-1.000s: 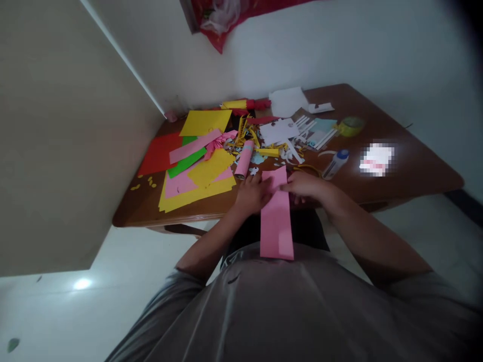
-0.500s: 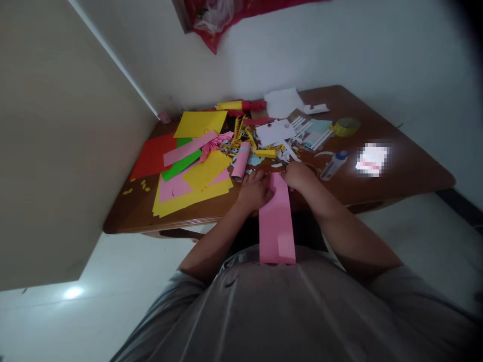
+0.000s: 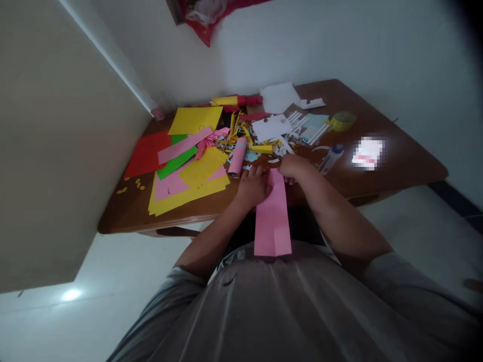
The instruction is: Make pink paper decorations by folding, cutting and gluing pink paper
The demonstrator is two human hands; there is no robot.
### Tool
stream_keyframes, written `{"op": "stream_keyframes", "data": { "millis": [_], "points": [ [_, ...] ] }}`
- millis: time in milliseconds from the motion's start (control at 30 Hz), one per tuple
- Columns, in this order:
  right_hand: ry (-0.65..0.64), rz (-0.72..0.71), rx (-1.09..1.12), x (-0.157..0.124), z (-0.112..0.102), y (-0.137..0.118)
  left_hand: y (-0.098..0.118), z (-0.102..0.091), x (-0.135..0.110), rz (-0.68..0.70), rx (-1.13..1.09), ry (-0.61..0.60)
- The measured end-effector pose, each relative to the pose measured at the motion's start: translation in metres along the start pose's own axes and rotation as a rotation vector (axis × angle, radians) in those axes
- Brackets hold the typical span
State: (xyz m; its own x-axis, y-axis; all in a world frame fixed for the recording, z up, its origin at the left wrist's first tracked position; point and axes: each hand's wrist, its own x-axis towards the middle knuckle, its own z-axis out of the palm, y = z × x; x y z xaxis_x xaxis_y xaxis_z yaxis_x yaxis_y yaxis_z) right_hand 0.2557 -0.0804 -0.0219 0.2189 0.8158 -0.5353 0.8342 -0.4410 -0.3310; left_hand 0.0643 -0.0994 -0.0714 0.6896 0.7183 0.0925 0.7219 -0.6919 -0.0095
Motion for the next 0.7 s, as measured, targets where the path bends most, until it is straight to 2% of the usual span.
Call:
{"op": "stream_keyframes", "data": {
  "millis": [167,700],
  "points": [
    [-0.021,-0.006,-0.015,0.000,-0.005,-0.001,0.001,0.003,0.000,-0.006,0.020,0.013],
    [-0.077,0.020,-0.035,-0.004,-0.012,-0.010,0.010,-0.006,-0.001,-0.034,0.034,0.002]
  ]
}}
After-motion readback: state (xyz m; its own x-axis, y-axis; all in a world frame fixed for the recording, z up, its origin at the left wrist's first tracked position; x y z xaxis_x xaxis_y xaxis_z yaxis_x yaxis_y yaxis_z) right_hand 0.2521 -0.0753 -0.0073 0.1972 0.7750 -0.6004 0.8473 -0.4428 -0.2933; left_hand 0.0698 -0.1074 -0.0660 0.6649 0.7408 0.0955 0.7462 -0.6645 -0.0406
